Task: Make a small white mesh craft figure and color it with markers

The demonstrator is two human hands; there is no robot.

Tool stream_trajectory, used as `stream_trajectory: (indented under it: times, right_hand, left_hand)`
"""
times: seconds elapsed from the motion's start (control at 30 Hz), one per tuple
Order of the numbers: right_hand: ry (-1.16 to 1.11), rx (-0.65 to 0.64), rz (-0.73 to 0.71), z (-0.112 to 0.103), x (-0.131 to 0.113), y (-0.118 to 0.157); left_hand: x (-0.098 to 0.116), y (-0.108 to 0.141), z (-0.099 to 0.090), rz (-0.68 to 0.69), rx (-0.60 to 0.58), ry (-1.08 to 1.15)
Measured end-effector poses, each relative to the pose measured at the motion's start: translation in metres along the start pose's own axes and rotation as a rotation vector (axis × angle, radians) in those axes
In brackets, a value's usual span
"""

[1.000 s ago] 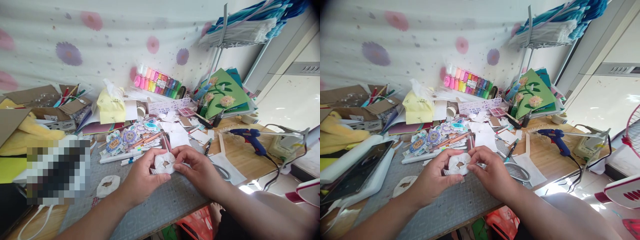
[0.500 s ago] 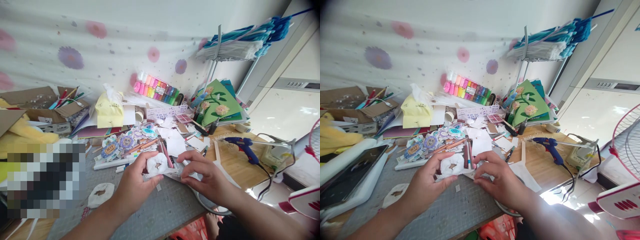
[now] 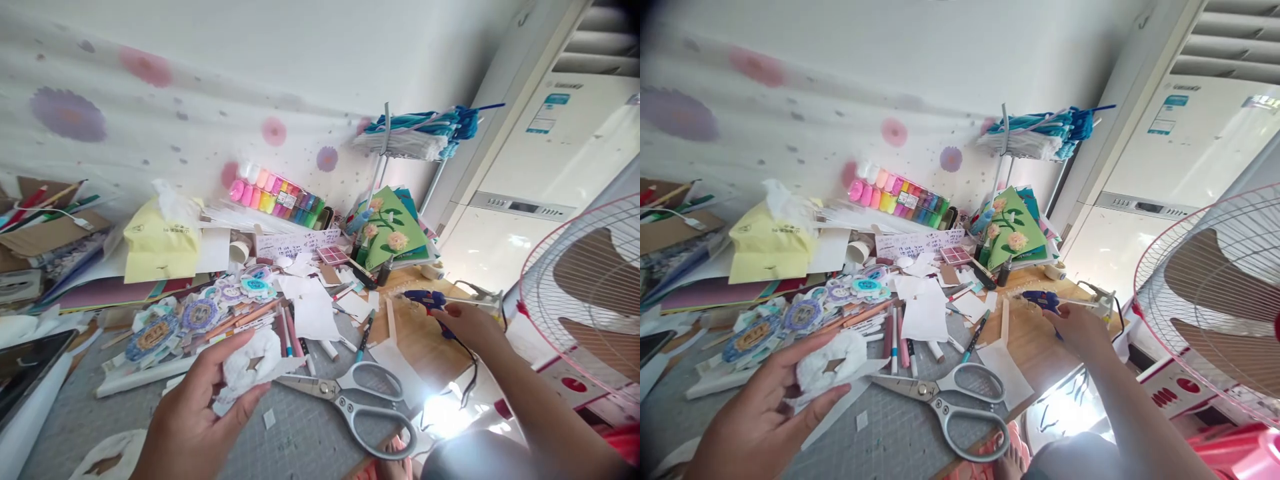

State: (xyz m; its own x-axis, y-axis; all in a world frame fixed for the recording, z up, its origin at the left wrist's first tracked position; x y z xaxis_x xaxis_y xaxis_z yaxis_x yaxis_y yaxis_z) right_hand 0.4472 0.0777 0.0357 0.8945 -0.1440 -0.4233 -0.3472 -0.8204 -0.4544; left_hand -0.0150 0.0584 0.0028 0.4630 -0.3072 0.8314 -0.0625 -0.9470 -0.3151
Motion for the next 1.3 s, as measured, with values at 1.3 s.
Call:
stream_trajectory:
  times: [1.3]
  right_hand:
    - [-0.437, -0.566, -0.649, 0.030, -0.193, 0.101]
  left_hand:
    - [0.015, -0.002, 0.015, 0.006, -0.212, 0.197]
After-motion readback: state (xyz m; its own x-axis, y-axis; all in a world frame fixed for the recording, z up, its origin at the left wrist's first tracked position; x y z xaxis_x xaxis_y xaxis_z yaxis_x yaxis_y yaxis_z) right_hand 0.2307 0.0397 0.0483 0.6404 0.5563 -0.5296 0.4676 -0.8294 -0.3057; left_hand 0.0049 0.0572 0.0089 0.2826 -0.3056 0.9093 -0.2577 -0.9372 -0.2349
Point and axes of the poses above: each hand's wrist, its own y-axis away from the middle knuckle, its own z-axis out of the palm, x = y × z, the point moved 7 cm from there along -y, towards the middle knuckle, and after that the axes turned 7 degrees about -x, right-handed, at the moved point
